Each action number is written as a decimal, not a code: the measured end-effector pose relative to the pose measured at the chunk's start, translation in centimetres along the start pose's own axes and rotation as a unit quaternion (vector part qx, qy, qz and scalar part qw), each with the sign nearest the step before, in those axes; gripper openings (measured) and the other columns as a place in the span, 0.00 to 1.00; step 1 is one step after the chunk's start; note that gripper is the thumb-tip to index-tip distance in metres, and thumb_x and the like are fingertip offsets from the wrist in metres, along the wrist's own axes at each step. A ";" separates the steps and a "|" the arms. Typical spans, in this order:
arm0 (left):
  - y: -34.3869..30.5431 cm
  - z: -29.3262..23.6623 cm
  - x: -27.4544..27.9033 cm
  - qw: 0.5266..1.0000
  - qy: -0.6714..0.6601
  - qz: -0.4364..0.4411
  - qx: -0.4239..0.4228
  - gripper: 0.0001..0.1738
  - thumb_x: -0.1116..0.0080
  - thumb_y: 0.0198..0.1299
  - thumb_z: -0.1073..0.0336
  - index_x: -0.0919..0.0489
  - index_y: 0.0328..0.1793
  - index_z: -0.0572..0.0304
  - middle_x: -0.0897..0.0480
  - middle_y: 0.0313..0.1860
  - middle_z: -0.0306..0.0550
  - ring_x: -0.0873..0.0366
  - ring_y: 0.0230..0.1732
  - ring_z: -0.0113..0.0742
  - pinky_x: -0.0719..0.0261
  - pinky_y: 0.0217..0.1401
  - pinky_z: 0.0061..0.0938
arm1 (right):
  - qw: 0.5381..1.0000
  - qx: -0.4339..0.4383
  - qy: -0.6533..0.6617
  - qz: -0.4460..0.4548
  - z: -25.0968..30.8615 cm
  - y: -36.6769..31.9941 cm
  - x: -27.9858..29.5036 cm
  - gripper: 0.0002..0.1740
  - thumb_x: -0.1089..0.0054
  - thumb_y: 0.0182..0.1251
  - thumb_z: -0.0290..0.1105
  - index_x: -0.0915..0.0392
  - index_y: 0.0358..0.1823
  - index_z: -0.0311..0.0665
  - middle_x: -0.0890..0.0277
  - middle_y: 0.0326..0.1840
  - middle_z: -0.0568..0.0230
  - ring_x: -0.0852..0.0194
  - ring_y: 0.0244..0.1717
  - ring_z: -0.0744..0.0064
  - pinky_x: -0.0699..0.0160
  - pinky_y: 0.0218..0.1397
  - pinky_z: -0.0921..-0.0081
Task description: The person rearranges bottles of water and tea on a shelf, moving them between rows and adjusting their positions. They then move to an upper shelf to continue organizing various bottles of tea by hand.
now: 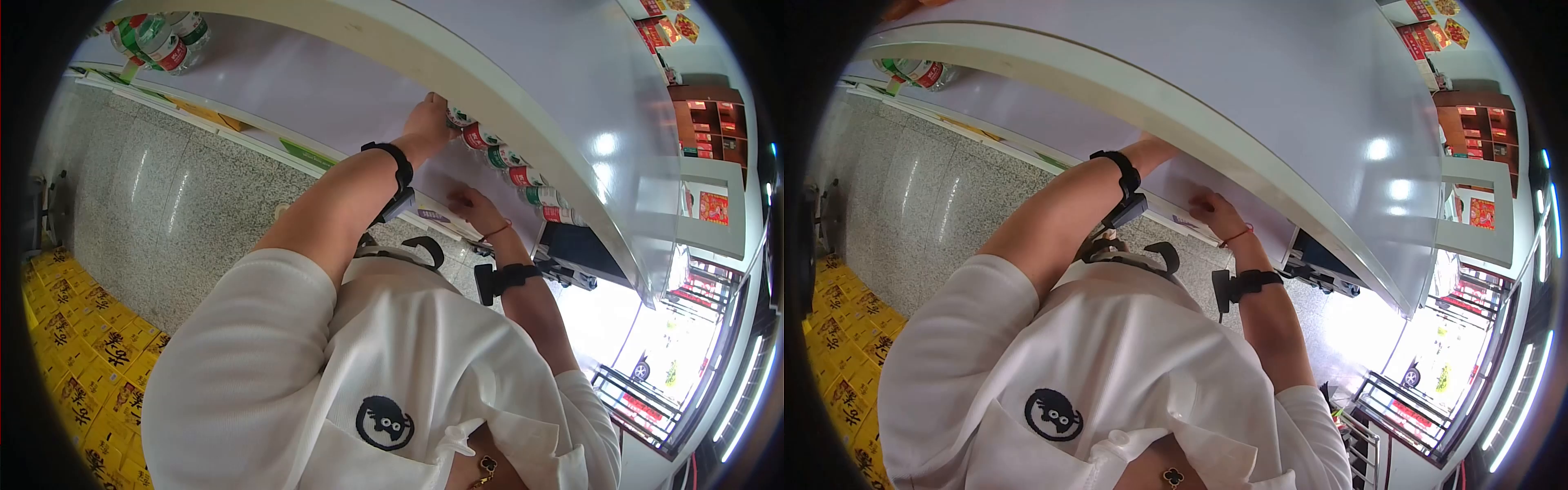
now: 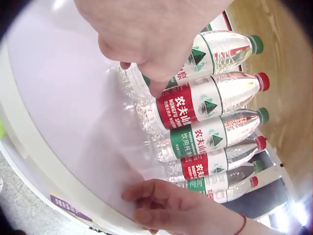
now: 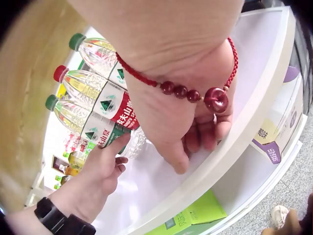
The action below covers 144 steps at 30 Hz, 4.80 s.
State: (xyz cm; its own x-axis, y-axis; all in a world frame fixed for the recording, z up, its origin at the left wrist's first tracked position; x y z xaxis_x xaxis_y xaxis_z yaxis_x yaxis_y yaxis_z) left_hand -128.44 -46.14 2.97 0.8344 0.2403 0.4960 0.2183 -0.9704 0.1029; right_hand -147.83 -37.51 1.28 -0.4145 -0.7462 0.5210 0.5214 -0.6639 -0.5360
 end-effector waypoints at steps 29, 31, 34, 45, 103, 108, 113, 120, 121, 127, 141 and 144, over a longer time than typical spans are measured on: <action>0.0 -0.7 0.8 0.999 -0.014 -0.018 0.036 0.38 0.26 0.40 0.65 0.34 0.57 0.64 0.27 0.55 0.58 0.26 0.54 0.55 0.24 0.55 0.41 | 0.999 0.017 0.014 -0.040 0.2 -0.2 -0.1 0.17 0.34 0.57 0.34 0.22 0.48 0.38 0.25 0.49 0.56 0.24 0.51 0.65 0.28 0.57 0.73; 0.3 -0.5 0.5 0.999 -0.004 -0.009 0.032 0.39 0.26 0.39 0.65 0.35 0.58 0.62 0.27 0.56 0.57 0.26 0.55 0.55 0.24 0.55 0.41 | 0.999 0.028 -0.001 -0.027 0.5 0.0 -0.2 0.18 0.34 0.58 0.35 0.22 0.49 0.38 0.24 0.49 0.56 0.24 0.52 0.65 0.28 0.57 0.72; -0.1 -0.1 0.8 0.999 -0.009 0.028 0.022 0.42 0.27 0.39 0.64 0.36 0.62 0.60 0.28 0.58 0.57 0.26 0.56 0.55 0.25 0.57 0.42 | 0.999 0.016 0.010 -0.041 -0.4 0.3 -0.3 0.20 0.35 0.58 0.36 0.22 0.51 0.37 0.23 0.49 0.56 0.24 0.52 0.65 0.29 0.58 0.72; -4.5 5.1 20.9 0.999 -0.010 -0.039 0.014 0.34 0.34 0.47 0.64 0.30 0.64 0.54 0.25 0.57 0.52 0.22 0.47 0.44 0.23 0.52 0.35 | 0.995 -0.056 -0.054 -0.067 0.5 0.4 -0.8 0.15 0.36 0.59 0.35 0.22 0.43 0.33 0.20 0.38 0.60 0.23 0.38 0.73 0.23 0.43 0.75; -2.5 5.6 20.5 0.999 -0.009 0.041 0.014 0.38 0.28 0.43 0.57 0.34 0.60 0.60 0.24 0.54 0.59 0.25 0.55 0.57 0.25 0.56 0.42 | 0.983 0.057 -0.025 -0.170 18.3 5.6 -3.8 0.27 0.32 0.55 0.37 0.26 0.55 0.36 0.20 0.46 0.55 0.20 0.40 0.69 0.22 0.45 0.74; -0.3 5.8 14.1 0.997 0.003 0.056 0.055 0.37 0.29 0.45 0.56 0.34 0.59 0.61 0.25 0.55 0.60 0.26 0.56 0.57 0.26 0.57 0.42 | 0.981 0.028 -0.062 -0.182 10.1 2.5 -2.8 0.21 0.33 0.57 0.37 0.23 0.49 0.34 0.19 0.42 0.56 0.20 0.39 0.69 0.22 0.44 0.74; 1.0 3.9 9.7 0.999 0.020 0.037 -0.026 0.35 0.31 0.47 0.57 0.33 0.59 0.63 0.27 0.57 0.61 0.27 0.57 0.57 0.27 0.59 0.41 | 0.986 -0.031 -0.076 -0.142 5.1 1.8 -2.1 0.17 0.35 0.58 0.36 0.21 0.46 0.35 0.19 0.40 0.57 0.21 0.39 0.69 0.22 0.44 0.74; 1.5 2.4 7.8 0.999 0.032 0.016 -0.040 0.35 0.31 0.48 0.62 0.35 0.60 0.63 0.27 0.57 0.62 0.27 0.58 0.58 0.27 0.58 0.42 | 0.992 0.034 -0.024 -0.120 4.7 1.4 -1.9 0.17 0.33 0.56 0.36 0.20 0.44 0.36 0.22 0.42 0.55 0.21 0.46 0.63 0.24 0.52 0.70; 1.6 2.4 7.7 0.999 0.030 0.011 -0.032 0.34 0.31 0.48 0.62 0.35 0.60 0.62 0.27 0.57 0.61 0.27 0.57 0.59 0.26 0.58 0.43 | 0.994 0.026 -0.009 -0.105 4.5 1.5 -2.1 0.17 0.33 0.56 0.36 0.20 0.45 0.36 0.23 0.43 0.55 0.22 0.46 0.63 0.24 0.53 0.70; 1.4 2.0 7.6 1.000 -0.004 0.000 -0.020 0.33 0.31 0.48 0.64 0.35 0.59 0.61 0.26 0.56 0.60 0.27 0.56 0.58 0.26 0.57 0.43 | 0.997 0.018 -0.007 -0.074 4.0 2.2 -2.3 0.17 0.34 0.56 0.35 0.21 0.47 0.37 0.23 0.44 0.54 0.22 0.47 0.63 0.25 0.54 0.70; 1.0 1.5 8.0 0.999 -0.020 -0.026 -0.001 0.31 0.30 0.46 0.65 0.33 0.55 0.60 0.26 0.54 0.59 0.25 0.53 0.60 0.24 0.54 0.44 | 0.999 0.022 -0.004 -0.045 4.1 2.5 -2.5 0.16 0.37 0.59 0.33 0.23 0.47 0.35 0.24 0.38 0.63 0.26 0.33 0.75 0.27 0.35 0.78; 0.9 1.4 7.9 0.999 -0.039 -0.017 0.003 0.32 0.29 0.45 0.65 0.33 0.55 0.61 0.26 0.53 0.59 0.24 0.52 0.61 0.24 0.53 0.44 | 0.997 0.049 -0.036 -0.048 4.0 2.6 -2.5 0.14 0.39 0.62 0.32 0.24 0.48 0.35 0.25 0.32 0.68 0.30 0.27 0.81 0.31 0.27 0.82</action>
State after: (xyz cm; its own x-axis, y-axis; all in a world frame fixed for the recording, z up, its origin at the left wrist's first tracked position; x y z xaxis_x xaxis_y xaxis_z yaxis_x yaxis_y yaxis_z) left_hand -120.92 -45.07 5.83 0.8637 0.2744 0.4227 0.2503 -0.9616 0.1128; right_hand -142.44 -37.22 1.24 -0.4133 -0.6709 0.6157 0.5532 -0.7220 -0.4154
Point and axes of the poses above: each hand's wrist, its own y-axis towards the middle knuckle, its own x-axis out of the back of the hand, z = x × y, the point moved 9 cm from there along y, towards the middle knuckle
